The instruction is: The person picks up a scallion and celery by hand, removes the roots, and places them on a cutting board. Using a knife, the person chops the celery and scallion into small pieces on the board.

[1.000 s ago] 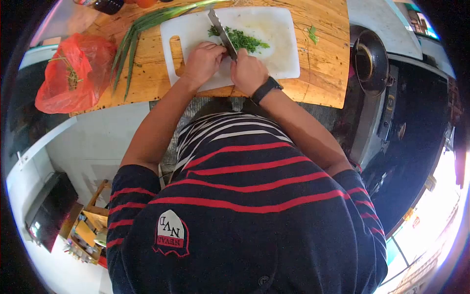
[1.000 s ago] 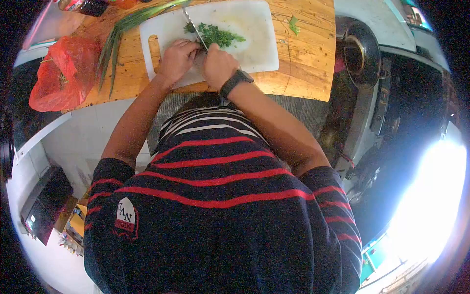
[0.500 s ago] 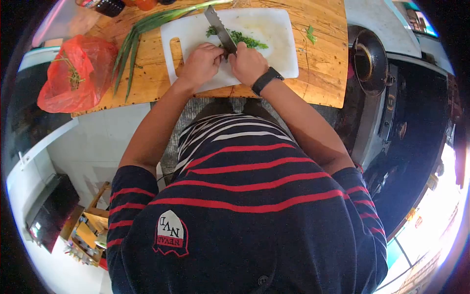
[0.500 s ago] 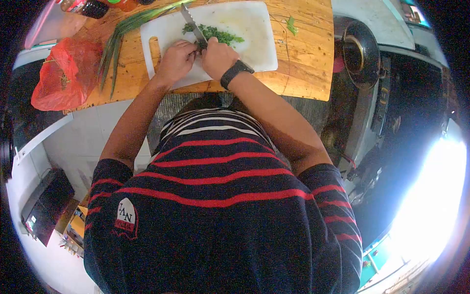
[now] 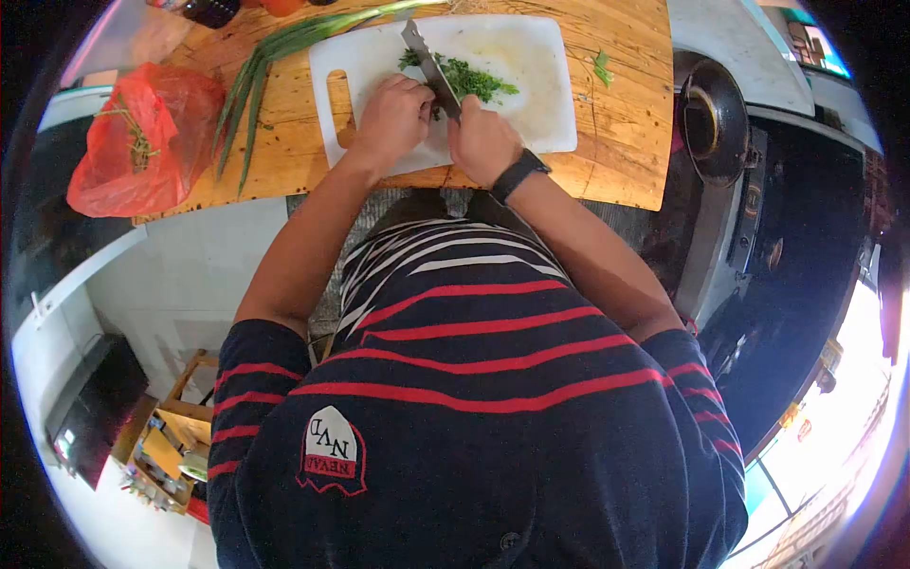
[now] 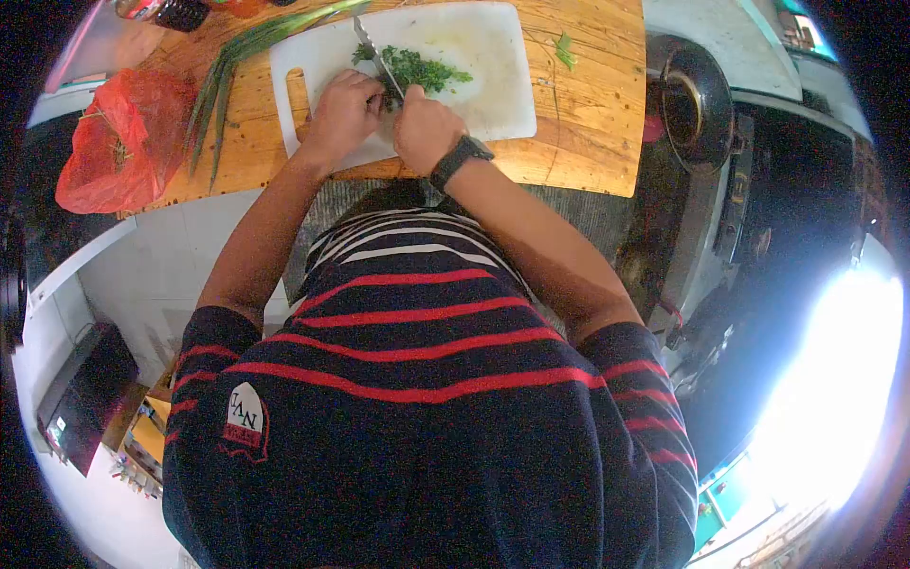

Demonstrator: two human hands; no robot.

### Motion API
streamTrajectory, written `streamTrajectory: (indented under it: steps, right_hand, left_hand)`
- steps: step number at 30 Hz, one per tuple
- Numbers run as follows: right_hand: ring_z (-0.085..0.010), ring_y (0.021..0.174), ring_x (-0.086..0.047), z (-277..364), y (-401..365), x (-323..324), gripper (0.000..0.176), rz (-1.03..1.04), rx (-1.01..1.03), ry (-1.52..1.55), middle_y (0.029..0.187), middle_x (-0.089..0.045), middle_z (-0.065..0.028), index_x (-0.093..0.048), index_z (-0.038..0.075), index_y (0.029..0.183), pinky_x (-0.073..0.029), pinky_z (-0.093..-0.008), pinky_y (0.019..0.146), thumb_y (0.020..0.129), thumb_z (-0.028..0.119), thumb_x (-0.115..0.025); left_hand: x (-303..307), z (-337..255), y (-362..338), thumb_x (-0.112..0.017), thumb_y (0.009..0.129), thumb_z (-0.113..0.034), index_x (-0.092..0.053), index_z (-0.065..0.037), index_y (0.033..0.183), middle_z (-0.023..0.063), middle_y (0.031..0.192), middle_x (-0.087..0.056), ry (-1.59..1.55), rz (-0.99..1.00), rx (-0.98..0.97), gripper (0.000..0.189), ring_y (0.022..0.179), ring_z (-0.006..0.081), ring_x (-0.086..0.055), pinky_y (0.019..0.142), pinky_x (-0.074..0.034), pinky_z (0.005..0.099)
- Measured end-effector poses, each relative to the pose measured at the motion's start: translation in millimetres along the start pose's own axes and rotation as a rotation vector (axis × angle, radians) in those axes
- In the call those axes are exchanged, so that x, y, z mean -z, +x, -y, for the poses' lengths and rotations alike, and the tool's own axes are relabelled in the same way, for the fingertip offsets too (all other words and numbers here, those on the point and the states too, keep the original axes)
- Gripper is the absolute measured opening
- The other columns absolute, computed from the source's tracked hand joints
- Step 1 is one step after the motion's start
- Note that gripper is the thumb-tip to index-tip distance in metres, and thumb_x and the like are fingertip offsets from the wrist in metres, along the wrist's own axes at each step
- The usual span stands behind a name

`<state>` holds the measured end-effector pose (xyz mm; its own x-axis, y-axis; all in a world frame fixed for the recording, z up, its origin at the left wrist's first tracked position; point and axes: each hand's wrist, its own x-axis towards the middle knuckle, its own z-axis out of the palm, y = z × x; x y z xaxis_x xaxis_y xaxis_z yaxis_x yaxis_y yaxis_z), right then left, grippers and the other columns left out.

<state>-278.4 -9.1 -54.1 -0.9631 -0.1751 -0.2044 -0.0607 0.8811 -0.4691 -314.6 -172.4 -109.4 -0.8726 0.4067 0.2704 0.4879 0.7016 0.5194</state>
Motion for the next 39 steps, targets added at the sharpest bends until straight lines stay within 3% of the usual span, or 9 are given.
streamTrajectory:
  steps: [8,10,19,21,32,35,37,39]
  right_hand:
    - [-0.0462,0.070,-0.064,1,6,-5,0.024,0.010,0.002,-0.030,0.073,-0.064,-0.0277,-0.049,0.000,0.093,-0.051,-0.0561,0.065,0.090,0.023,-0.055]
    - [-0.0461,0.071,-0.064,3,9,-5,0.024,0.015,-0.016,-0.015,0.073,-0.064,-0.0277,-0.049,0.000,0.092,-0.051,-0.0560,0.065,0.090,0.023,-0.055]
    - [-0.0455,0.069,-0.064,9,7,-4,0.024,-0.002,0.006,-0.029,0.072,-0.064,-0.0271,-0.049,-0.001,0.092,-0.051,-0.0556,0.064,0.089,0.021,-0.056]
    - [-0.0442,0.077,-0.068,12,9,5,0.026,0.058,0.007,-0.019,0.078,-0.067,-0.0279,-0.053,-0.002,0.093,-0.054,-0.0529,0.070,0.089,0.023,-0.053]
    - [-0.0457,0.072,-0.065,1,21,1,0.023,0.009,0.044,0.003,0.074,-0.065,-0.0279,-0.051,-0.002,0.092,-0.053,-0.0541,0.066,0.088,0.021,-0.056]
    - [-0.0452,0.075,-0.067,-3,24,6,0.024,0.039,0.058,-0.006,0.077,-0.066,-0.0284,-0.052,-0.002,0.091,-0.054,-0.0525,0.068,0.087,0.021,-0.056]
    - [-0.0451,0.075,-0.067,-6,25,5,0.025,0.041,0.077,-0.002,0.077,-0.066,-0.0285,-0.053,-0.002,0.091,-0.054,-0.0527,0.068,0.087,0.022,-0.057]
    - [-0.0448,0.075,-0.067,-7,25,7,0.027,0.025,0.103,-0.012,0.078,-0.066,-0.0282,-0.053,-0.003,0.092,-0.054,-0.0528,0.069,0.086,0.023,-0.060]
  left_hand:
    - [0,1,-1,-0.063,0.070,-0.001,-0.068,0.000,0.085,0.0158,0.086,-0.066,0.005,0.047,0.037,0.015,0.092,0.0346,-0.060,0.083,-0.050,0.0431]
    - [-1,-2,-2,-0.063,0.068,-0.002,-0.063,-0.002,0.077,0.0136,0.080,-0.065,0.053,-0.025,0.002,0.009,0.086,0.0322,-0.061,0.083,-0.049,0.0419]
    - [-3,0,-5,-0.064,0.066,-0.003,-0.062,-0.003,0.082,0.0137,0.084,-0.065,0.083,0.002,0.014,0.016,0.090,0.0321,-0.059,0.084,-0.048,0.0418]
    - [-2,-3,-8,-0.063,0.067,-0.003,-0.062,-0.003,0.082,0.0138,0.083,-0.064,0.073,-0.012,-0.006,0.015,0.090,0.0323,-0.059,0.083,-0.048,0.0417]
    - [4,-9,-13,-0.062,0.071,-0.004,-0.063,-0.001,0.081,0.0133,0.082,-0.064,0.076,-0.046,-0.008,0.010,0.089,0.0318,-0.059,0.084,-0.048,0.0406]
    - [4,-9,-21,-0.062,0.073,-0.005,-0.065,-0.001,0.082,0.0129,0.084,-0.065,0.038,-0.074,-0.029,0.010,0.090,0.0312,-0.060,0.085,-0.048,0.0406]
    - [3,-6,-23,-0.062,0.075,-0.002,-0.068,0.000,0.094,0.0140,0.097,-0.066,-0.029,-0.011,0.014,0.020,0.099,0.0341,-0.058,0.089,-0.048,0.0430]
    - [2,-5,-20,-0.063,0.075,-0.002,-0.068,0.000,0.092,0.0142,0.096,-0.066,-0.018,0.003,0.017,0.018,0.097,0.0340,-0.059,0.087,-0.048,0.0430]
